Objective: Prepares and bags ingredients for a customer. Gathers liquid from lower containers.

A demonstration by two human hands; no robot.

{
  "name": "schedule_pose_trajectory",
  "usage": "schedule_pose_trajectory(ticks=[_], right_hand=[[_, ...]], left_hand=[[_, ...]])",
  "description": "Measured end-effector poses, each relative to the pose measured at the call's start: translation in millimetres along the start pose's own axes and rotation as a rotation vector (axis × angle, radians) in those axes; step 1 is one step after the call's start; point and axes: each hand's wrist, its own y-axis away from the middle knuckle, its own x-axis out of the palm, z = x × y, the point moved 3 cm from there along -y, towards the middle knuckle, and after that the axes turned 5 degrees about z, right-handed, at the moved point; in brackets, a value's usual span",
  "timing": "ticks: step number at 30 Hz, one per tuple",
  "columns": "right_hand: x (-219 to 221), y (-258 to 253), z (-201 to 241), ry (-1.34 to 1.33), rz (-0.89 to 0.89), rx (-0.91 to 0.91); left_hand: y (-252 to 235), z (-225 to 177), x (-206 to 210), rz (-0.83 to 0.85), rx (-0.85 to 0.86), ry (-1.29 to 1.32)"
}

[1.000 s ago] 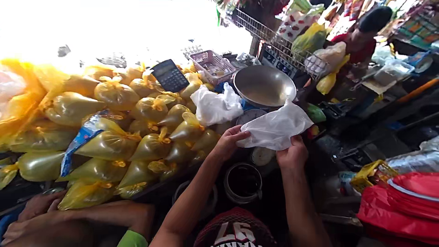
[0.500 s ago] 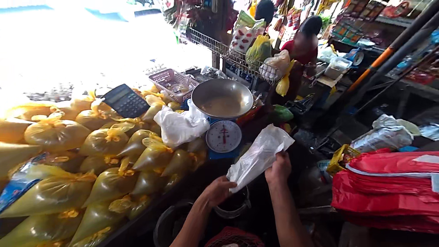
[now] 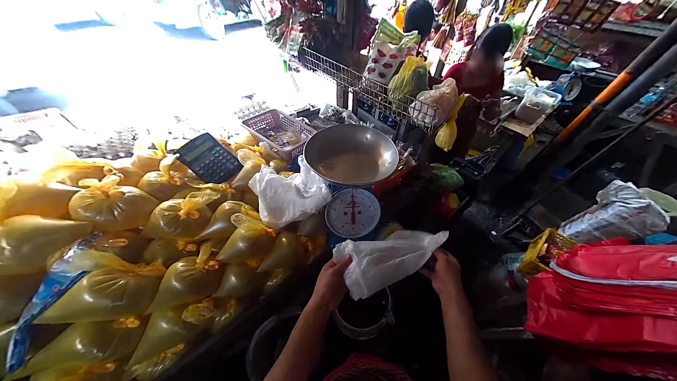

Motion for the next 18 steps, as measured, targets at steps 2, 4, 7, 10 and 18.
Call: schedule_pose_trajectory(ticks=[2,4,7,10,18], right_hand=[[-2,12,8,0.354,-0.001,-0.321],[17,38,25,0.580,0.052,-0.619],[68,87,34,0.556,0.497,-0.547],[98,106,39,0.495,0.639,-0.485],[99,100,49,0.274,0.581,-0.552]], left_hand=[[2,-9,3,-0.004,0.185,-0.140],[5,-17,15,0.029,0.283,-0.255],[12,-22,44,0.110,0.265,-0.288],[18,-30,64,0.203,0.223,-0.160],[29,-32,56,0.126,0.292,-0.186]])
